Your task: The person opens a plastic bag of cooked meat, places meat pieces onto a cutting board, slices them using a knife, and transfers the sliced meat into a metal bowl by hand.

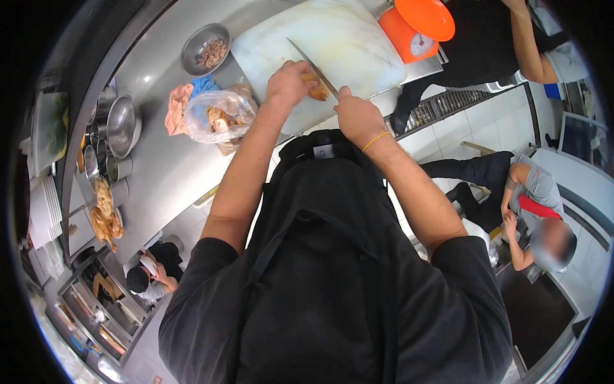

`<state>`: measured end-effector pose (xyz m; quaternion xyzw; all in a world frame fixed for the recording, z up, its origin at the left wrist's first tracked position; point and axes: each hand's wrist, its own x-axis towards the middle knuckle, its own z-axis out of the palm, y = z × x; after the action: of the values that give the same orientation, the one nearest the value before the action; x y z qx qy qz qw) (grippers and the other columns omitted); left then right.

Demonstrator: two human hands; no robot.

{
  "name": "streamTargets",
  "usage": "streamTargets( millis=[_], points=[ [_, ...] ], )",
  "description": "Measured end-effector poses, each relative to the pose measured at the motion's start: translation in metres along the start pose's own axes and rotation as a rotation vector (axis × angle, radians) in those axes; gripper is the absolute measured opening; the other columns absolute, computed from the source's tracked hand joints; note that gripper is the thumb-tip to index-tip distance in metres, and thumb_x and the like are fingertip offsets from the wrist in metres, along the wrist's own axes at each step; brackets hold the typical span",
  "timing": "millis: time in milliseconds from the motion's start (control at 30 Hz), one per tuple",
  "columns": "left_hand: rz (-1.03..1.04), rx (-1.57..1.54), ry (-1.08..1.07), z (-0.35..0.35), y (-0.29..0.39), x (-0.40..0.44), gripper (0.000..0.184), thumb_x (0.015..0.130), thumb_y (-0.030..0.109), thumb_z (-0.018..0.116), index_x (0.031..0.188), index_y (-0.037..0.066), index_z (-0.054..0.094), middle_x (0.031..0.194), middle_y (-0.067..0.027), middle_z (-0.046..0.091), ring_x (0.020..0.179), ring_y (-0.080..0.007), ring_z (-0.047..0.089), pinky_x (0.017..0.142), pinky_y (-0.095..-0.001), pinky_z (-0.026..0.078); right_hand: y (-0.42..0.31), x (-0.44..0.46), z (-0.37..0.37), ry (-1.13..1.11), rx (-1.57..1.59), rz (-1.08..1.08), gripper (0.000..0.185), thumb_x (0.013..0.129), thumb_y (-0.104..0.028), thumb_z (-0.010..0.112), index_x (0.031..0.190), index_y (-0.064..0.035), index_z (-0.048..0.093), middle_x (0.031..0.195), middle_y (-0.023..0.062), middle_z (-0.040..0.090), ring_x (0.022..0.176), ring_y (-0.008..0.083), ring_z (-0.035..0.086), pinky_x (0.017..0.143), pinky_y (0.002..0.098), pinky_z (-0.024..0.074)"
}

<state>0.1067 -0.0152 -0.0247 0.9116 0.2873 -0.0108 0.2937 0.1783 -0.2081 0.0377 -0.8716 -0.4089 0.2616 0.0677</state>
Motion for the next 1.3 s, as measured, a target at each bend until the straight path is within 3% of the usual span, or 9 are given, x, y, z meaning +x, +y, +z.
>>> streamTargets(
  millis=[167, 433, 567, 867, 1067, 1300],
  points=[
    [0.033, 0.006, -0.016, -0.002, 0.0, 0.002, 0.038, 0.085, 0.032, 0.084, 0.115, 0.014, 0.072, 0.116, -0.0143, 0.07, 0.109, -0.0345, 0.069, 0.094, -0.046, 0.056, 0.009, 0.03, 0.029, 0.048, 0.038, -0.033, 0.029, 0.106, -0.025, 0.057, 0.113, 0.0024, 0.05, 0.094, 0.0281, 0.074, 0.092, 0.0468, 0.073, 0.083, 0.0571, 0.056],
    [0.052, 0.037, -0.023, -0.005, 0.001, 0.002, 0.036, 0.085, 0.032, 0.084, 0.113, 0.012, 0.071, 0.114, -0.0144, 0.07, 0.109, -0.035, 0.069, 0.093, -0.0464, 0.056, 0.001, -0.006, -0.018, 0.009, -0.019, -0.085, 0.029, 0.106, -0.025, 0.057, 0.114, 0.0025, 0.05, 0.093, 0.0282, 0.073, 0.092, 0.0473, 0.073, 0.081, 0.0566, 0.0563],
    [0.069, -0.007, -0.002, 0.0, -0.003, -0.002, 0.037, 0.084, 0.031, 0.085, 0.112, 0.011, 0.07, 0.112, -0.0141, 0.07, 0.108, -0.035, 0.069, 0.092, -0.0462, 0.056, 0.01, 0.02, 0.043, 0.076, 0.039, -0.033, 0.031, 0.105, -0.025, 0.059, 0.115, 0.0029, 0.048, 0.093, 0.0283, 0.073, 0.091, 0.047, 0.073, 0.082, 0.0568, 0.0562],
    [0.096, -0.029, 0.036, 0.001, -0.009, 0.0, 0.037, 0.083, 0.03, 0.086, 0.11, 0.011, 0.07, 0.11, -0.0122, 0.069, 0.103, -0.0337, 0.069, 0.089, -0.0446, 0.056, -0.004, 0.0, -0.019, 0.007, 0.001, -0.091, 0.03, 0.104, -0.023, 0.06, 0.112, 0.0042, 0.05, 0.094, 0.0282, 0.073, 0.092, 0.0471, 0.073, 0.083, 0.0562, 0.0567],
    [0.11, -0.062, 0.045, 0.002, -0.011, -0.001, 0.037, 0.082, 0.027, 0.087, 0.11, 0.01, 0.069, 0.108, -0.0115, 0.069, 0.098, -0.0327, 0.07, 0.086, -0.0441, 0.056, 0.001, 0.019, 0.035, 0.058, 0.098, -0.018, 0.029, 0.104, -0.023, 0.059, 0.111, 0.0042, 0.051, 0.094, 0.0287, 0.073, 0.092, 0.047, 0.073, 0.082, 0.0561, 0.0566],
    [0.119, -0.049, 0.033, 0.005, -0.015, 0.001, 0.034, 0.081, 0.024, 0.087, 0.107, 0.009, 0.07, 0.106, -0.0106, 0.068, 0.095, -0.028, 0.07, 0.083, -0.0418, 0.057, -0.004, 0.005, -0.008, -0.013, 0.037, -0.052, 0.03, 0.105, -0.023, 0.058, 0.113, 0.0043, 0.05, 0.094, 0.0281, 0.073, 0.091, 0.0468, 0.073, 0.081, 0.0558, 0.057]
  ],
)
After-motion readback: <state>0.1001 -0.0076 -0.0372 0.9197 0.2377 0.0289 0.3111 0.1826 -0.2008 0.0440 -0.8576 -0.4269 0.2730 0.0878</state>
